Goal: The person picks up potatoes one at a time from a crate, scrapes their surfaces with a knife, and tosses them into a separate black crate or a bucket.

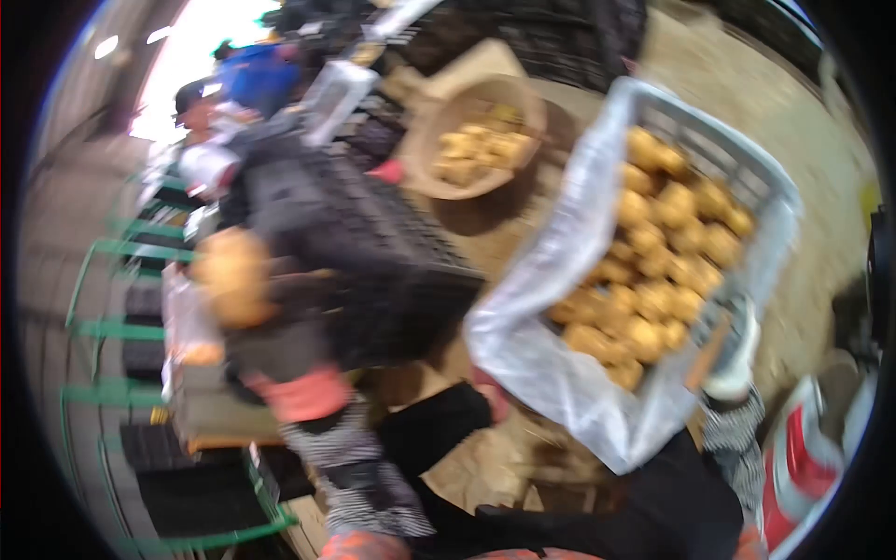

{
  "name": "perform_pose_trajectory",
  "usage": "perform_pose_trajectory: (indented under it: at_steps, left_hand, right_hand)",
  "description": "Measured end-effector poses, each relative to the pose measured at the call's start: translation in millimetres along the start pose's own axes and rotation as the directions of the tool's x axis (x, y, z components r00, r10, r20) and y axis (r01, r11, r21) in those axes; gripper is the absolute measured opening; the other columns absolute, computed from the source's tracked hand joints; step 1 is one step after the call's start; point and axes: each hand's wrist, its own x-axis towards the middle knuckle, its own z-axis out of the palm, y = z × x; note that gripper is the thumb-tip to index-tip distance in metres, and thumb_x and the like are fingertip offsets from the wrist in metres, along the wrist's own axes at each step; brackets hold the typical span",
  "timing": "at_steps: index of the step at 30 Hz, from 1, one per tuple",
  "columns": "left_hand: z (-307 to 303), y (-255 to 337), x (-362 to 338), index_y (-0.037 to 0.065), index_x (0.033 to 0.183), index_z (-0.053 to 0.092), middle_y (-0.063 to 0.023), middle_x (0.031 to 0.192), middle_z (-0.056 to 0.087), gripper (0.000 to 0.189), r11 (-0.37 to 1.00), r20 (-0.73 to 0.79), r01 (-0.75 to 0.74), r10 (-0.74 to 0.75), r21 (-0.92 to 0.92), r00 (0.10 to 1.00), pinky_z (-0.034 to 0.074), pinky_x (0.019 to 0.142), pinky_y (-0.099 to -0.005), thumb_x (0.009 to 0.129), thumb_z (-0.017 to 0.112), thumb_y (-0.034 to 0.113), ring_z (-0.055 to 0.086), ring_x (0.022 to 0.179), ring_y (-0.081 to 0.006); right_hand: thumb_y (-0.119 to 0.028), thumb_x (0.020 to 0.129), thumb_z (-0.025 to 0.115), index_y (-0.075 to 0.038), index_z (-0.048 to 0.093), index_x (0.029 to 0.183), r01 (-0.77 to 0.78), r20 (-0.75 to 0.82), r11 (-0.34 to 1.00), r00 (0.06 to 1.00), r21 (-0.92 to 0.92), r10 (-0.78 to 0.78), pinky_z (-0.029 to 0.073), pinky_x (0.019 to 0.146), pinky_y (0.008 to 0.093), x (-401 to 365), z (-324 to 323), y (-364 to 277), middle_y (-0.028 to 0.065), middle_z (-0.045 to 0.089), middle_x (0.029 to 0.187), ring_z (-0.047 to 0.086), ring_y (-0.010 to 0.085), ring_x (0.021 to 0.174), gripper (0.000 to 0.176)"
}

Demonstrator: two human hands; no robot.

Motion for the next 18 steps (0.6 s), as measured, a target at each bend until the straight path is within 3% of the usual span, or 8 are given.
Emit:
perform_pose_trajectory:
  at_steps: [1,2,4,6,8,10,12,18]
  left_hand:
    - [7,-27,-9,0.008,0.128,0.046,-0.0178,0.116,0.053,0.055,0.986,-0.084,-0.056,0.07,0.157,0.994,0.049,0.077,-0.0416,0.084,0.063,0.035,0.055,0.091,-0.0299]
    - [17,-58,-13,0.01,0.128,0.047,-0.019,0.119,0.053,0.061,0.988,-0.065,0.134,-0.139,-0.075,0.988,0.052,0.073,-0.0389,0.083,0.061,0.049,0.058,0.088,-0.0305]
    - [12,-92,-31,0.009,0.129,0.046,-0.0183,0.114,0.054,0.063,0.977,-0.267,0.21,-0.194,0.031,0.944,0.051,0.069,-0.0364,0.084,0.057,0.051,0.056,0.086,-0.0276]
    - [7,-122,-44,0.006,0.124,0.051,-0.0187,0.107,0.061,0.067,0.95,-0.333,0.311,-0.279,0.043,0.901,0.05,0.06,-0.0337,0.083,0.055,0.059,0.062,0.079,-0.0274]
    - [2,-142,-57,0.006,0.124,0.051,-0.0181,0.107,0.061,0.066,0.921,-0.304,0.39,-0.374,-0.01,0.876,0.048,0.058,-0.0329,0.084,0.054,0.058,0.062,0.079,-0.0279]
    - [-1,-160,-65,0.007,0.124,0.051,-0.0176,0.107,0.061,0.065,0.883,-0.3,0.465,-0.46,-0.06,0.836,0.048,0.059,-0.0328,0.085,0.053,0.058,0.062,0.078,-0.0279]
    - [-4,-175,-73,0.007,0.123,0.052,-0.0171,0.107,0.061,0.063,0.846,-0.29,0.522,-0.528,-0.104,0.798,0.049,0.059,-0.0327,0.086,0.053,0.058,0.063,0.078,-0.028]
    - [-4,-196,-87,0.008,0.129,0.048,-0.0167,0.118,0.057,0.059,0.854,-0.369,0.514,-0.506,-0.084,0.78,0.05,0.067,-0.0357,0.09,0.047,0.053,0.059,0.095,-0.0289]
  right_hand:
    - [-0.039,0.098,0.041,-0.012,0.048,0.089,0.019,0.064,0.998,0.998,-0.065,-0.014,0.038,0.042,0.0233,17,-14,7,-0.0031,0.043,0.061,0.046,0.0095,0.049,0.029]
    - [-0.04,0.099,0.04,-0.012,0.048,0.089,0.213,0.153,0.937,0.972,-0.277,-0.176,0.037,0.039,0.0229,11,4,7,-0.0032,0.04,0.058,0.044,0.0096,0.045,0.03]
    - [-0.04,0.097,0.044,-0.012,0.048,0.09,0.17,0.171,0.92,0.978,-0.353,-0.115,0.038,0.04,0.0227,8,10,3,-0.0032,0.04,0.058,0.044,0.0094,0.045,0.029]
    - [-0.041,0.094,0.049,-0.012,0.049,0.092,-0.116,0.109,0.943,0.982,-0.311,0.156,0.04,0.041,0.024,1,9,3,-0.0026,0.044,0.061,0.046,0.009,0.047,0.03]
    - [-0.044,0.086,0.061,-0.006,0.049,0.108,-0.02,0.309,0.815,0.92,-0.58,0.242,0.045,0.049,0.0254,-12,14,2,0.0038,0.056,0.084,0.054,0.0115,0.059,0.045]
    - [-0.035,0.087,0.058,-0.004,0.051,0.11,-0.117,0.405,0.788,0.806,-0.605,0.431,0.044,0.053,0.025,-25,42,0,0.0044,0.057,0.084,0.052,0.0104,0.061,0.039]
    - [-0.03,0.086,0.055,-0.002,0.057,0.092,0.139,0.478,0.594,0.745,-0.793,0.465,0.042,0.051,0.0246,-27,68,-9,0.0026,0.057,0.071,0.052,0.0077,0.059,0.029]
    - [-0.025,0.086,0.056,0.0,0.056,0.106,0.686,0.737,0.279,0.582,-0.672,0.344,0.048,0.068,0.0419,-28,105,1,0.019,0.062,0.085,0.06,0.039,0.08,0.032]
